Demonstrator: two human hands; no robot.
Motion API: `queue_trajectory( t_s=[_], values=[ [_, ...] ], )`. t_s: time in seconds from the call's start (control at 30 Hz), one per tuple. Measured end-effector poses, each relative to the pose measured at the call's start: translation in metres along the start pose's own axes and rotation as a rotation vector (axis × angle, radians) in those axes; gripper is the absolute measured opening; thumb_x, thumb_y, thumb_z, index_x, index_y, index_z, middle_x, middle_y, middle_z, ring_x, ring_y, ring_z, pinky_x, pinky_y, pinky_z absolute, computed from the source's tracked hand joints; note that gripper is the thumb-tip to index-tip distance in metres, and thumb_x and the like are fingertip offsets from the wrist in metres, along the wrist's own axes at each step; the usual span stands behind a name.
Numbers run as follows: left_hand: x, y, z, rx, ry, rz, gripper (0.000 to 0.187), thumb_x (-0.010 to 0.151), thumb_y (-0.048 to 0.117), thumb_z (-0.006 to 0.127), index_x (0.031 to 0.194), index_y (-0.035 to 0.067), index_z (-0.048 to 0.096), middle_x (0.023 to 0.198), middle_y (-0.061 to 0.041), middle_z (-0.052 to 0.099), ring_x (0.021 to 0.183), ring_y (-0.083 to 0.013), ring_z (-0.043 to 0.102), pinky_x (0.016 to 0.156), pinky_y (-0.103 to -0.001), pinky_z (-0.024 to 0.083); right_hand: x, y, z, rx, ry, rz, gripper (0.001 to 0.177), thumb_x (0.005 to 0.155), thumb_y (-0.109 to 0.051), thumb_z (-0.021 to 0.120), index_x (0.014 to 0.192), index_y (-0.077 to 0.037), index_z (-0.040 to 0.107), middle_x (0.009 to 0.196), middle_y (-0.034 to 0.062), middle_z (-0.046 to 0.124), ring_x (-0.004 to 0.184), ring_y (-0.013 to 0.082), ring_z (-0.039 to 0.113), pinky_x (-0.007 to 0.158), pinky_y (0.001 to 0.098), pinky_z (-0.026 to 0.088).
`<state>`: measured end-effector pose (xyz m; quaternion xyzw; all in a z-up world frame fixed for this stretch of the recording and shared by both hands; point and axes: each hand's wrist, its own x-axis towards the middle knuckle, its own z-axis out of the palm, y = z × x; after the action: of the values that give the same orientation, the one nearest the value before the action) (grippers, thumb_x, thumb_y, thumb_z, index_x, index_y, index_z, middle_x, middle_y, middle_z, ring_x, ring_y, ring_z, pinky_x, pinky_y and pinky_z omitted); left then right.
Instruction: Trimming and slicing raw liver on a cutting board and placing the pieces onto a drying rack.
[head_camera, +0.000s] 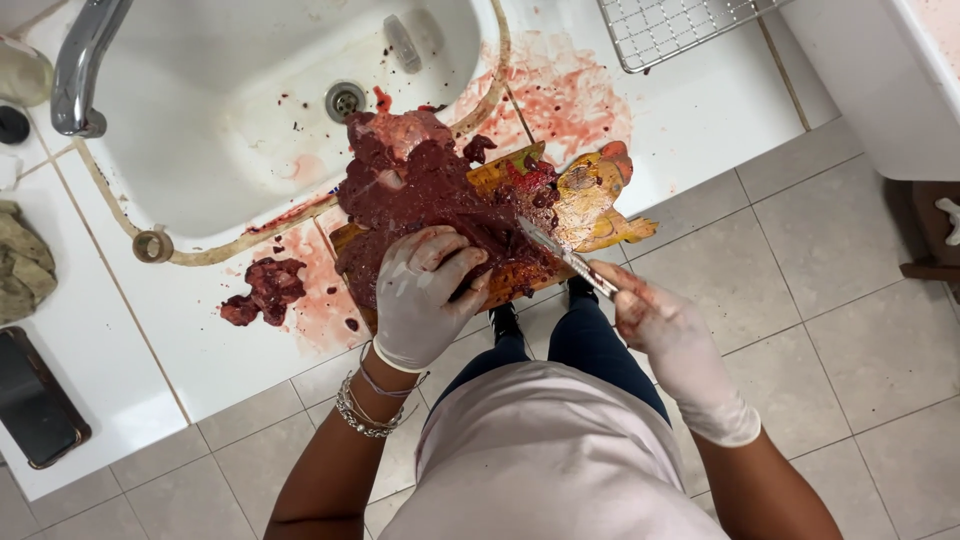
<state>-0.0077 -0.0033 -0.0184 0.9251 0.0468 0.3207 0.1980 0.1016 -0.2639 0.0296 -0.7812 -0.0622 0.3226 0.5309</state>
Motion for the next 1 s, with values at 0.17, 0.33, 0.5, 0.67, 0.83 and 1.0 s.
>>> queue_trajectory(
  t_s=[0.17,0.33,0.5,0.67,0.83,1.0],
  values=[
    [0.006,0.004,-0.005,0.042,0.017,0.019,0.025,0.080,0.034,0.082,0.102,0.025,0.074,0.106,0.001,0.062,0.104,-0.0294,0.069,0.093,-0.046,0.054,-0.004,0.009,0.017,-0.587,0.033,-0.692,0.035,0.097,-0.020,0.061,0.130,-0.018,0.073,0.085,0.0044,0.076,0.075,0.0248,0.074,0.066,0.0411,0.059],
    [0.008,0.009,-0.005,0.088,-0.007,-0.014,0.021,0.083,0.036,0.080,0.100,0.027,0.073,0.101,0.001,0.060,0.100,-0.0297,0.068,0.090,-0.046,0.053,0.008,0.016,0.024,-0.959,0.059,-0.949,0.039,0.097,-0.023,0.058,0.134,-0.017,0.068,0.067,0.0014,0.064,0.059,0.0246,0.067,0.057,0.0422,0.058],
    [0.006,0.007,0.000,0.078,0.023,-0.038,0.021,0.082,0.031,0.080,0.100,0.027,0.072,0.099,0.001,0.060,0.099,-0.0287,0.069,0.090,-0.045,0.053,0.013,0.050,0.022,-1.080,0.205,-1.130,0.041,0.096,-0.023,0.052,0.132,-0.023,0.070,0.069,-0.0013,0.052,0.060,0.0200,0.061,0.057,0.0361,0.054],
    [0.008,0.010,-0.001,0.064,0.023,-0.026,0.020,0.082,0.028,0.080,0.101,0.026,0.073,0.100,0.000,0.060,0.100,-0.0288,0.068,0.090,-0.044,0.053,0.030,0.048,0.036,-1.121,0.205,-1.154,0.050,0.094,-0.019,0.048,0.140,-0.024,0.064,0.067,-0.0013,0.051,0.056,0.0199,0.059,0.056,0.0368,0.054],
    [0.010,0.007,-0.001,0.106,0.000,-0.006,0.019,0.081,0.029,0.080,0.098,0.025,0.073,0.098,0.002,0.057,0.096,-0.0287,0.067,0.087,-0.044,0.054,0.017,0.037,0.024,-1.130,0.135,-1.103,0.051,0.089,-0.016,0.052,0.138,-0.022,0.065,0.064,0.0022,0.054,0.053,0.0254,0.061,0.053,0.0423,0.055],
    [0.011,-0.003,0.009,0.010,0.030,-0.014,0.022,0.076,0.022,0.084,0.096,0.023,0.076,0.096,0.001,0.061,0.094,-0.0303,0.069,0.083,-0.044,0.056,-0.007,-0.010,0.000,-1.303,0.063,-0.989,0.059,0.084,-0.008,0.048,0.139,-0.025,0.064,0.062,0.0029,0.057,0.052,0.0270,0.064,0.050,0.0422,0.052]
  ],
)
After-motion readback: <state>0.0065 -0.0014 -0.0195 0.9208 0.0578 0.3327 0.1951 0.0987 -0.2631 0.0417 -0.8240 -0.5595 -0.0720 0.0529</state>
